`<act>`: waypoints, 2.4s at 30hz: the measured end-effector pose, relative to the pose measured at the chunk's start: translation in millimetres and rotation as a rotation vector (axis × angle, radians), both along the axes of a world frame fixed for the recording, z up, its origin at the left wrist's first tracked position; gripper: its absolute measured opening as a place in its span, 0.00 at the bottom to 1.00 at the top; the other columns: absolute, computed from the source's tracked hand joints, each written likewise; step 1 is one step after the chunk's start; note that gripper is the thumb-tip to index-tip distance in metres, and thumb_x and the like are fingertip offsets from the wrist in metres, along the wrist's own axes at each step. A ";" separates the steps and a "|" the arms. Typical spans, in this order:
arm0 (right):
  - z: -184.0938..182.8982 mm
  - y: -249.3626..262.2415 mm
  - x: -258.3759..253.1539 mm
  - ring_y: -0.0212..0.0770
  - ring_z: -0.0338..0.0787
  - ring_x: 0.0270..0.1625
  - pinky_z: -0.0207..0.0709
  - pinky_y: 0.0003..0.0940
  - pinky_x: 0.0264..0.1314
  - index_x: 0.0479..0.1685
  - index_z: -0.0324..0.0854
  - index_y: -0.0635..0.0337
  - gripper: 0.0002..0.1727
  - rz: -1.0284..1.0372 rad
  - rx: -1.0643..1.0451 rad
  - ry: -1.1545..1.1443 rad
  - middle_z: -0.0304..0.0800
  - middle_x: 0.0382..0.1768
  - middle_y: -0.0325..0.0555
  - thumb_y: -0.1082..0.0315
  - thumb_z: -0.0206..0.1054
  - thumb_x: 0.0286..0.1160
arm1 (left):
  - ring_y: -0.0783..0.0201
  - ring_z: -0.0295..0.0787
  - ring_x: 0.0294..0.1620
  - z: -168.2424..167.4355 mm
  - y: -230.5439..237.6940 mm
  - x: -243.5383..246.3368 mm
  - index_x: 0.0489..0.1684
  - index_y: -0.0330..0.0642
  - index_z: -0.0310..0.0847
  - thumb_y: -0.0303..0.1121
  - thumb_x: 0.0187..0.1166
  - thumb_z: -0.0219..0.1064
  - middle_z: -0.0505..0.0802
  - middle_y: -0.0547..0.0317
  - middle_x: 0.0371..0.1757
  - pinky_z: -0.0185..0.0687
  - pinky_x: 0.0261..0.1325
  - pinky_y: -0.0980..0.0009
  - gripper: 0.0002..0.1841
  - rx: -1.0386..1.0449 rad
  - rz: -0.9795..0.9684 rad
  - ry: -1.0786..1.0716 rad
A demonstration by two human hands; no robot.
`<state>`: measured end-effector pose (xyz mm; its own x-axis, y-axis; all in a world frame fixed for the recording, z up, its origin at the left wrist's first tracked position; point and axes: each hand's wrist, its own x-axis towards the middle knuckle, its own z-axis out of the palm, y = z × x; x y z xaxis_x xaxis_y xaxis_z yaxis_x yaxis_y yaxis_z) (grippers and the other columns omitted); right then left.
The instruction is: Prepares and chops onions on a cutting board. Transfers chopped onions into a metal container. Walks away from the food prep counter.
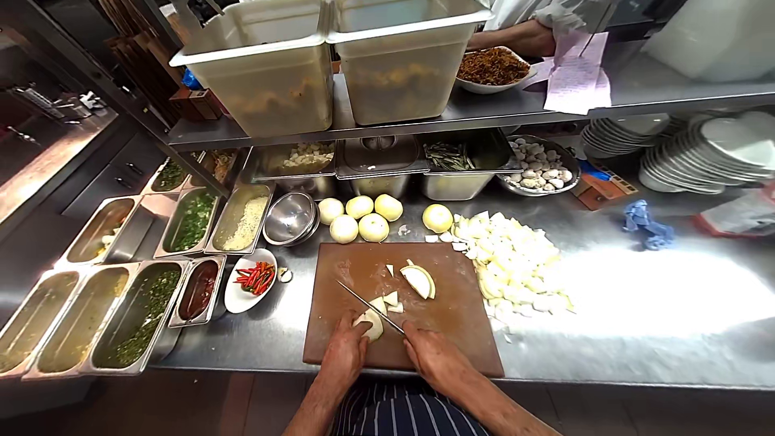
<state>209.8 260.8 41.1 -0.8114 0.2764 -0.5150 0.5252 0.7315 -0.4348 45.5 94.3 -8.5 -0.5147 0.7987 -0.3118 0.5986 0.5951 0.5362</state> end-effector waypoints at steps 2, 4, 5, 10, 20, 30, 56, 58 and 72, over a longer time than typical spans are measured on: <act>36.7 -4.0 -5.7 0.63 0.93 0.52 0.84 0.60 0.52 0.67 0.72 0.55 0.18 0.044 0.011 -0.111 0.91 0.43 0.58 0.57 0.47 0.91 | 0.50 0.81 0.76 7.9 5.6 -7.7 0.63 0.50 0.90 0.35 0.80 0.65 0.82 0.44 0.77 0.78 0.78 0.57 0.16 -0.025 0.018 -0.016; 65.0 -7.7 -12.4 0.64 0.92 0.56 0.84 0.62 0.53 0.70 0.71 0.55 0.18 0.061 0.016 -0.229 0.91 0.48 0.60 0.60 0.51 0.88 | 0.52 0.82 0.75 11.5 9.6 -11.7 0.62 0.49 0.90 0.35 0.80 0.66 0.81 0.44 0.77 0.79 0.78 0.58 0.15 -0.054 0.025 -0.015; 71.9 -8.4 -16.4 0.65 0.91 0.58 0.84 0.63 0.53 0.71 0.70 0.56 0.18 0.059 0.018 -0.275 0.90 0.50 0.61 0.63 0.53 0.87 | 0.52 0.82 0.74 11.1 10.6 -12.8 0.61 0.48 0.90 0.35 0.80 0.66 0.82 0.45 0.76 0.79 0.77 0.58 0.15 -0.053 0.025 -0.017; -4.8 -10.0 -24.0 0.65 0.92 0.56 0.85 0.63 0.54 0.71 0.72 0.57 0.19 0.015 -0.003 -0.134 0.91 0.49 0.62 0.62 0.48 0.90 | 0.56 0.86 0.69 3.5 4.9 -13.8 0.59 0.48 0.91 0.36 0.80 0.67 0.86 0.49 0.71 0.82 0.74 0.61 0.14 0.008 0.048 -0.034; 44.6 -10.0 -17.3 0.64 0.92 0.55 0.84 0.61 0.54 0.69 0.71 0.57 0.18 0.064 -0.010 -0.166 0.90 0.46 0.60 0.59 0.50 0.90 | 0.54 0.90 0.63 -1.4 2.4 3.6 0.65 0.45 0.86 0.47 0.73 0.76 0.82 0.45 0.74 0.88 0.67 0.60 0.24 -0.036 0.110 -0.015; -37.9 -8.7 -13.3 0.59 0.93 0.52 0.84 0.59 0.55 0.71 0.73 0.55 0.21 -0.043 -0.114 0.036 0.91 0.45 0.57 0.53 0.48 0.91 | 0.54 0.86 0.66 -19.0 -12.5 14.9 0.63 0.48 0.90 0.35 0.74 0.73 0.84 0.45 0.69 0.85 0.69 0.62 0.18 0.177 0.204 0.046; -41.4 45.8 89.6 0.45 0.86 0.24 0.84 0.48 0.30 0.64 0.78 0.55 0.23 -0.715 -0.286 0.326 0.85 0.29 0.47 0.47 0.58 0.86 | 0.44 0.46 0.96 -38.6 40.8 -18.1 0.93 0.54 0.58 0.84 0.43 0.73 0.59 0.42 0.94 0.39 0.96 0.44 0.69 0.151 -0.172 0.160; -44.8 51.9 109.7 0.45 0.84 0.19 0.83 0.46 0.23 0.63 0.77 0.54 0.21 -0.849 -0.329 0.324 0.83 0.26 0.47 0.48 0.58 0.86 | 0.47 0.51 0.95 -45.6 57.7 -6.6 0.89 0.58 0.66 0.82 0.47 0.72 0.64 0.45 0.92 0.46 0.96 0.49 0.62 0.155 -0.177 0.204; -31.1 37.2 206.6 0.45 0.82 0.21 0.78 0.47 0.25 0.54 0.81 0.56 0.19 -0.726 -0.560 0.177 0.83 0.27 0.48 0.49 0.64 0.82 | 0.47 0.70 0.84 7.2 218.6 -23.7 0.76 0.57 0.79 0.45 0.70 0.73 0.84 0.56 0.76 0.40 0.91 0.33 0.30 -0.078 -0.744 0.180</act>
<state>416.4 298.0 10.0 -0.6168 0.4951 -0.6118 0.6639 -0.0903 -0.7424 21.9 313.0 -1.3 0.1012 0.9335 -0.3439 0.9301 0.0339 0.3657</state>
